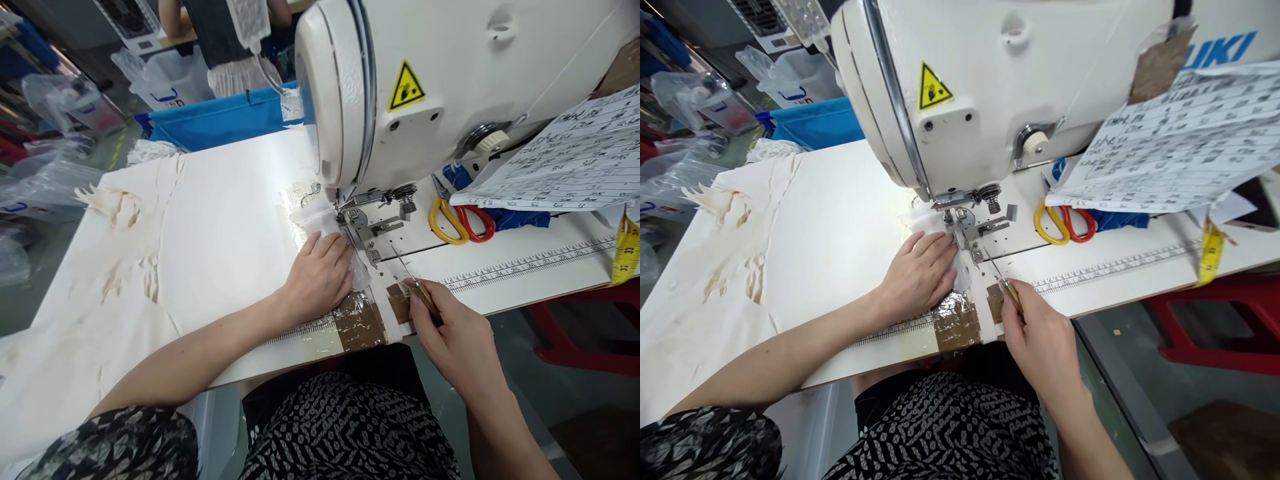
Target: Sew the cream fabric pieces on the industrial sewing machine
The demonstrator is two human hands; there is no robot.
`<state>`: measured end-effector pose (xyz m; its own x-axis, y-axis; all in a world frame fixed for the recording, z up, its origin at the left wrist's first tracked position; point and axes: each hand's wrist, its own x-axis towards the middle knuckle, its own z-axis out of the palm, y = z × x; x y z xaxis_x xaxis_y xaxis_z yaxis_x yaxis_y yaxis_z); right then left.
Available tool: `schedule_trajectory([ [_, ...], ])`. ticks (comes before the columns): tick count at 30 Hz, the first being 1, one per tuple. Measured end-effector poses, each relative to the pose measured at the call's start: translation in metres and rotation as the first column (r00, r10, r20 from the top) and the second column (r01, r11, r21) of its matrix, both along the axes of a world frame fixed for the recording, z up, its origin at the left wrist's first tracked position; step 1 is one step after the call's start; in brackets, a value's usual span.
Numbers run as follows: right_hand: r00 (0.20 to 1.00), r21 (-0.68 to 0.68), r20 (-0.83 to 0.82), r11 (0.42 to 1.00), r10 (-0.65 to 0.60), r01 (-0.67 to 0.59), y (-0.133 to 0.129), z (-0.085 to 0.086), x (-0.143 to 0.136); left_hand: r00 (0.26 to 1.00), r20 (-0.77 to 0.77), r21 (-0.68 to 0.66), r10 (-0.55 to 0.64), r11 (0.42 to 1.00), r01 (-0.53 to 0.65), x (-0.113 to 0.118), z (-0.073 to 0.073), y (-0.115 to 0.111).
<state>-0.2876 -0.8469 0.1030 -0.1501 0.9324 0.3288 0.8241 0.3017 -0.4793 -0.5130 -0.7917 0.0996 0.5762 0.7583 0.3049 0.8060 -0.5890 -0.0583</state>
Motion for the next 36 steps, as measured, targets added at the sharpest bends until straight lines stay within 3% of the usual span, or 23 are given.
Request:
schedule_trajectory([
  [23, 1.000, -0.014, -0.026, 1.000, -0.007, 0.006, 0.001, -0.007, 0.003, 1.000, -0.007, -0.033, -0.019, 0.999, 0.019, 0.000, -0.001, -0.003],
  [32, 0.969, -0.070, -0.202, 0.989, -0.144, 0.133, -0.007, -0.011, 0.000, 1.000, -0.022, -0.066, 0.001, 0.998, -0.003, -0.001, -0.002, 0.002],
  [36, 0.954, -0.057, -0.285, 0.995, -0.094, 0.081, -0.008, -0.007, -0.007, 1.000, -0.014, -0.099, 0.026, 0.995, -0.027, -0.002, -0.003, 0.006],
])
